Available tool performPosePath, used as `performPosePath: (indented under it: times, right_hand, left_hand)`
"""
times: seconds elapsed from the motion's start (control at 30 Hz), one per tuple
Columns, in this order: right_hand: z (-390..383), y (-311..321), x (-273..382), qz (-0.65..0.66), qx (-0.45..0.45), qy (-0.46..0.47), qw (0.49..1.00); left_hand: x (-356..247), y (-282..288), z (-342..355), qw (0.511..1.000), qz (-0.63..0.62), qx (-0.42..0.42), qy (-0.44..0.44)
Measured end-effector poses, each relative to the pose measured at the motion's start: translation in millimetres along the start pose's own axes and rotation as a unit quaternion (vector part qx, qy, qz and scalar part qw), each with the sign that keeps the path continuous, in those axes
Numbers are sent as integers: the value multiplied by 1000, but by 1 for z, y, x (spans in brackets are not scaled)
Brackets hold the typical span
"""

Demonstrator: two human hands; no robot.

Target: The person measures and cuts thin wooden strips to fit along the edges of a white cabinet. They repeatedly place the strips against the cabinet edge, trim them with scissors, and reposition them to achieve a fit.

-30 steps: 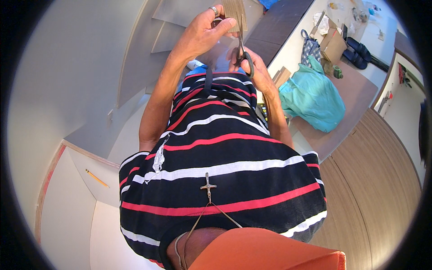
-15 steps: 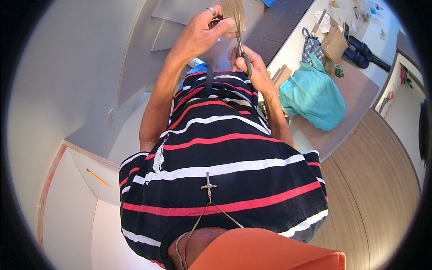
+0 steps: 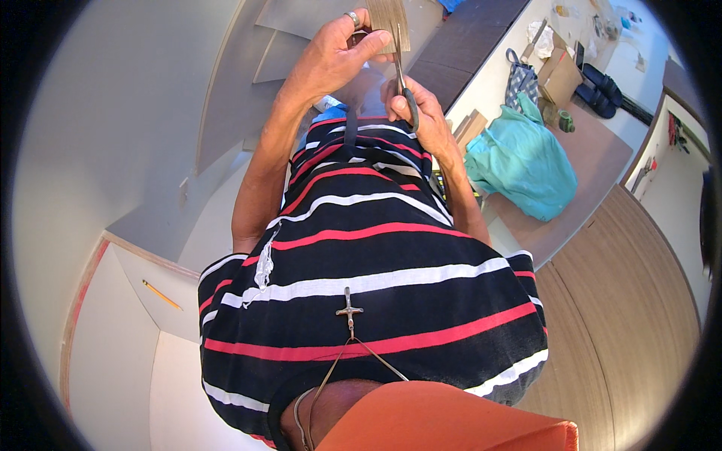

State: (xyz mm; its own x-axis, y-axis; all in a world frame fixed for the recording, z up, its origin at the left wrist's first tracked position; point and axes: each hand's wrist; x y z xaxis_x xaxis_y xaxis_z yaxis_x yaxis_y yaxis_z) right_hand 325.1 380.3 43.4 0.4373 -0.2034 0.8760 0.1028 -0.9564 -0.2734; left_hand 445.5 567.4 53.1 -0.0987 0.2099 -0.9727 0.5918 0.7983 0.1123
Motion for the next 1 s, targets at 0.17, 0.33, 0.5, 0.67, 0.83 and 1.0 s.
performPosePath:
  times: [0.17, 0.33, 0.5, 0.67, 0.83, 1.0]
  right_hand:
    - [1, -2, -2, -2, 0, 0, 1000]
    - [1, -3, -1, -1, -5, -3, 1000]
    - [2, -6, -2, -6, -10, 7, 1000]
    - [3, -7, -5, -1, -18, 17, 1000]
    - [3, -6, -7, -6, -16, 11, 1000]
    - [4, -4, -8, -22, -18, 18, 999]
  left_hand:
    - [0, 2, -2, 1000, -6, -2, -2]
    - [1, 3, -3, 1000, -23, -9, 4]
    - [3, 5, -4, 999, -33, -8, 1]
    - [2, 7, -3, 1000, -10, -5, 1]
    - [0, 10, -4, 999, 38, -3, 18]
    - [-2, 10, -6, 999, 42, -13, 19]
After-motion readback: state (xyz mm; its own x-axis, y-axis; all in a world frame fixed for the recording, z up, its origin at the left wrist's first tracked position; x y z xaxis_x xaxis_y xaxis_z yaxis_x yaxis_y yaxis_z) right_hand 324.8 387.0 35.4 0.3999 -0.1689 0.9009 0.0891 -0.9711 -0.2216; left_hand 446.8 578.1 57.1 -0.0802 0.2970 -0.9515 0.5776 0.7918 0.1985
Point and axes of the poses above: each hand's wrist, its own z-axis towards the middle knuckle, its own y-axis out of the back of the hand, x = y × z, and after that the axes turned 12 degrees about z, right-handed
